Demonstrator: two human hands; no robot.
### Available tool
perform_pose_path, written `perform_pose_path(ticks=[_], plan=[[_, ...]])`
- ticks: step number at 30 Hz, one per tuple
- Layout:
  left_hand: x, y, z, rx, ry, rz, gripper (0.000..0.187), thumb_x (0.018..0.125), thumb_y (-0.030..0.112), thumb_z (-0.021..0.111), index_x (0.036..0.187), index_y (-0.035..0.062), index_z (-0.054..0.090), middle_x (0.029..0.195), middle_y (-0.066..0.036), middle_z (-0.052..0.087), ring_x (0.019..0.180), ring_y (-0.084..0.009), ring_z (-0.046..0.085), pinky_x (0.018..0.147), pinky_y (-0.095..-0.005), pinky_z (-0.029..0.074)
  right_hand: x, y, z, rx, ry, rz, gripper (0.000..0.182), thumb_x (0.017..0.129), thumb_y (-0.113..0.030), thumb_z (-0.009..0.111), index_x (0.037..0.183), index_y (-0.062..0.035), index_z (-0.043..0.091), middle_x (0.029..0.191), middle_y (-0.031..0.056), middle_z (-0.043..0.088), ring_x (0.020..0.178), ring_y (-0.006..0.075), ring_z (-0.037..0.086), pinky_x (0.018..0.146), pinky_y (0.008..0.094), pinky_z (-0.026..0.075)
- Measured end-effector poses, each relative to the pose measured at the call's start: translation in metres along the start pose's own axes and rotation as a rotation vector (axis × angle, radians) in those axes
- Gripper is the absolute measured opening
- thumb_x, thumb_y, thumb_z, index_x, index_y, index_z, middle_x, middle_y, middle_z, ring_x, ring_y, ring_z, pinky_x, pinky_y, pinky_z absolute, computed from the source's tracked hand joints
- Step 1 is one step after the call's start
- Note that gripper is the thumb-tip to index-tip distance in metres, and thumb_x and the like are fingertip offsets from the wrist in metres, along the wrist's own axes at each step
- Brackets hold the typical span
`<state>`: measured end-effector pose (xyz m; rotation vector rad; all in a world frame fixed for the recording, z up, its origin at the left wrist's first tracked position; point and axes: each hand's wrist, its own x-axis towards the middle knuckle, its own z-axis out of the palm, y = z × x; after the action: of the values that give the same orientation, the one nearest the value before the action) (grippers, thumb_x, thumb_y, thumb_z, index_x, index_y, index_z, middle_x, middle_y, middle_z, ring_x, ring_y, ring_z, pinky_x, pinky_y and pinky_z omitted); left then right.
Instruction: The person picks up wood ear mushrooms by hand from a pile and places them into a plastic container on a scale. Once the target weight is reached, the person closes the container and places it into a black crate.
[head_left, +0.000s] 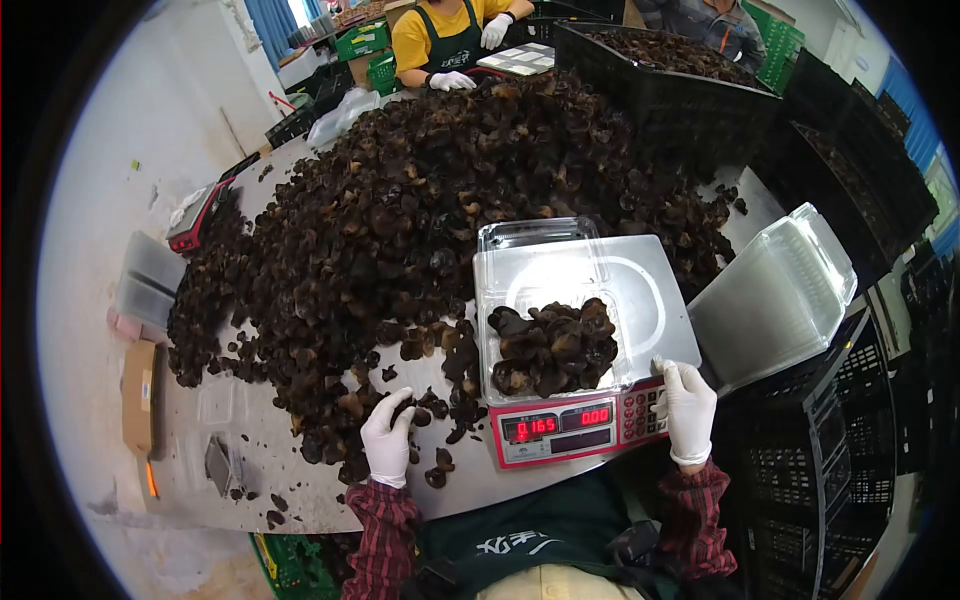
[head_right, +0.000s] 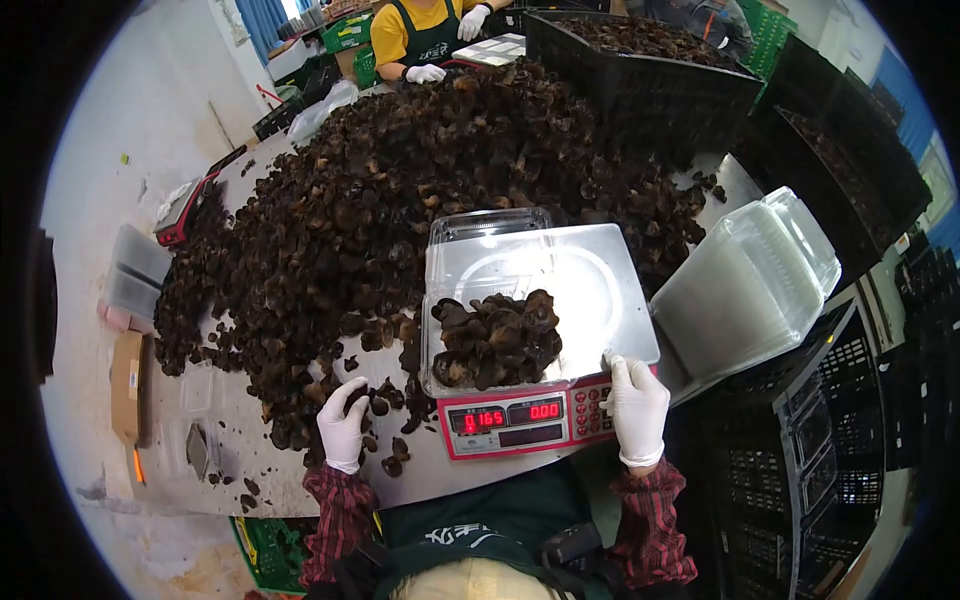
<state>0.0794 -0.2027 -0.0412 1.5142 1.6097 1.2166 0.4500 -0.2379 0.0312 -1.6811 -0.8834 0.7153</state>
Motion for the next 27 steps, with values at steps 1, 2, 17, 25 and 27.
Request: perform_pose_path(ticks=[1,2,17,25,27], plan=[[0.003,0.003,0.004,-0.042,-0.024,0.042,0.032,0.08,-0.009,0.06,0.11,-0.0005,0.064,0.106,-0.012,0.067,0.101,-0.0187,0.063,0.089,-0.029,0.048,0.0,-0.001,0.001,0.0,0.002,-0.005,0.02,0.095,-0.014,0.057,0.096,0.002,0.068,0.073,0.0004,0.064,0.049,0.0013,0.048,0.044,0.0179,0.038],[0.007,0.017,0.01,-0.047,-0.011,0.148,0.031,0.08,-0.01,0.061,0.109,-0.0006,0.065,0.109,-0.012,0.067,0.103,-0.0198,0.063,0.091,-0.0292,0.047,-0.001,-0.002,0.002,0.001,-0.005,-0.011,0.02,0.095,-0.015,0.058,0.096,0.002,0.068,0.073,0.0005,0.064,0.049,0.0012,0.048,0.044,0.0179,0.039],[0.055,0.127,0.061,0.069,-0.106,0.665,0.024,0.088,0.005,0.062,0.112,0.0041,0.067,0.114,-0.012,0.062,0.1,-0.0199,0.061,0.084,-0.03,0.05,-0.005,-0.001,-0.008,-0.032,0.014,-0.032,0.019,0.095,-0.014,0.056,0.097,0.0012,0.068,0.062,-0.0013,0.055,0.047,0.0026,0.048,0.043,0.0182,0.038],[0.121,0.109,0.081,-0.053,-0.25,0.046,0.033,0.09,0.011,0.062,0.123,0.0059,0.062,0.081,-0.002,0.063,0.066,-0.0057,0.053,0.061,-0.0214,0.043,-0.004,-0.004,0.005,0.019,0.003,-0.029,0.02,0.096,-0.016,0.056,0.094,0.0008,0.068,0.062,-0.0017,0.056,0.047,0.002,0.047,0.043,0.0176,0.036],[0.145,0.092,0.099,-0.005,-0.294,0.078,0.043,0.088,0.01,0.064,0.13,0.0078,0.056,0.077,0.0,0.062,0.062,-0.004,0.05,0.056,-0.0204,0.04,-0.003,-0.004,0.006,0.02,0.007,-0.042,0.021,0.096,-0.017,0.057,0.093,0.0012,0.068,0.062,-0.0014,0.056,0.047,0.0022,0.047,0.043,0.0178,0.036]])
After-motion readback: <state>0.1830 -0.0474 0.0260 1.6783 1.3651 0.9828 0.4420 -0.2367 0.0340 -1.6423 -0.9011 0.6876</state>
